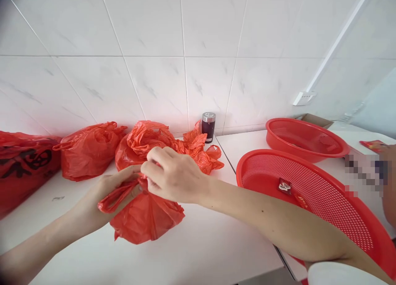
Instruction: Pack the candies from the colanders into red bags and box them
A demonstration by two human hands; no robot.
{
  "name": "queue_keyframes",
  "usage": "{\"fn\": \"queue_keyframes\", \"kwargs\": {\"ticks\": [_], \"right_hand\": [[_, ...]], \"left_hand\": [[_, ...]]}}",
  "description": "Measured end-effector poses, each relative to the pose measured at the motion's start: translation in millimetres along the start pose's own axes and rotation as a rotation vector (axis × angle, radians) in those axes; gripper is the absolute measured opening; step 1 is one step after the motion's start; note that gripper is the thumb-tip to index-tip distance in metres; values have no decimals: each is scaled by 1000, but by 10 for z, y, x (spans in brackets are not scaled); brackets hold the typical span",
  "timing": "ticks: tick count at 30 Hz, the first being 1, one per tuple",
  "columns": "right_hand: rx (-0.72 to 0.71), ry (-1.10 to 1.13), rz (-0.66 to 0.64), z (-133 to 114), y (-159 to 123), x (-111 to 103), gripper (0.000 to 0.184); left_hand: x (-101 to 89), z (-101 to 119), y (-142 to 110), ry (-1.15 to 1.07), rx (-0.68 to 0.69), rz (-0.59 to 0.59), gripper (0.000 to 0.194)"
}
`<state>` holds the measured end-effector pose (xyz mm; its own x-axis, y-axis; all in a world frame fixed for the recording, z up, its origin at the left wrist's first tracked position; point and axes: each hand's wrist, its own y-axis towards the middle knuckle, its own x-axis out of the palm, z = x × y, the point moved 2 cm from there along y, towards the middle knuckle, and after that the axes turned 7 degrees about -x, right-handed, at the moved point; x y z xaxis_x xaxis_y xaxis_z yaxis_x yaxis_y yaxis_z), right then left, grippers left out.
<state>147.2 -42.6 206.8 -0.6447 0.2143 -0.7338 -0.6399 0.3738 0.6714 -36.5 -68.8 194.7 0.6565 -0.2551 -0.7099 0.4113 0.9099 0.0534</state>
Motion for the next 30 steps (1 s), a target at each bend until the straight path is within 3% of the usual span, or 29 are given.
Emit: {"fn": "queue_keyframes", "kwargs": {"ticks": [1,3,7,10,13,17,20,22,25,28,30], "right_hand": [[-81,-137,6,20,16,-12,16],[-183,-320,-45,67,4,-26,25],[-258,-362,-219,168,-199,-33,29],[-208,-344,-379,323,-452,-42,28],[-86,-339,-546,522,-653,-33,22],[75,-274,-703,629,-648,57,19],[200,-98,-807,691,-538,128,22],[254,-12,-839,811,-482,147,27],[352,-143,-825,1084,-456,176,35],[422,-302,-832,1254,-509,310,39],[443,-347,-880,1259,-586,443,48]], "left_hand": [[3,28,3,-2,-24,-26,16],[10,59,-3,-29,-80,-68,22],[-33,-111,-89,-142,-199,-37,40],[-79,-476,-247,-244,-332,-29,42],[-40,-855,-446,-388,-514,-101,42],[14,-1074,-574,-462,-606,-94,43],[-88,-1095,-524,-369,-589,30,46],[-185,-1069,-450,-229,-528,185,46],[-165,-908,-300,110,-246,381,45],[139,-716,-87,402,3,284,54],[348,-685,64,491,-18,135,64]]}}
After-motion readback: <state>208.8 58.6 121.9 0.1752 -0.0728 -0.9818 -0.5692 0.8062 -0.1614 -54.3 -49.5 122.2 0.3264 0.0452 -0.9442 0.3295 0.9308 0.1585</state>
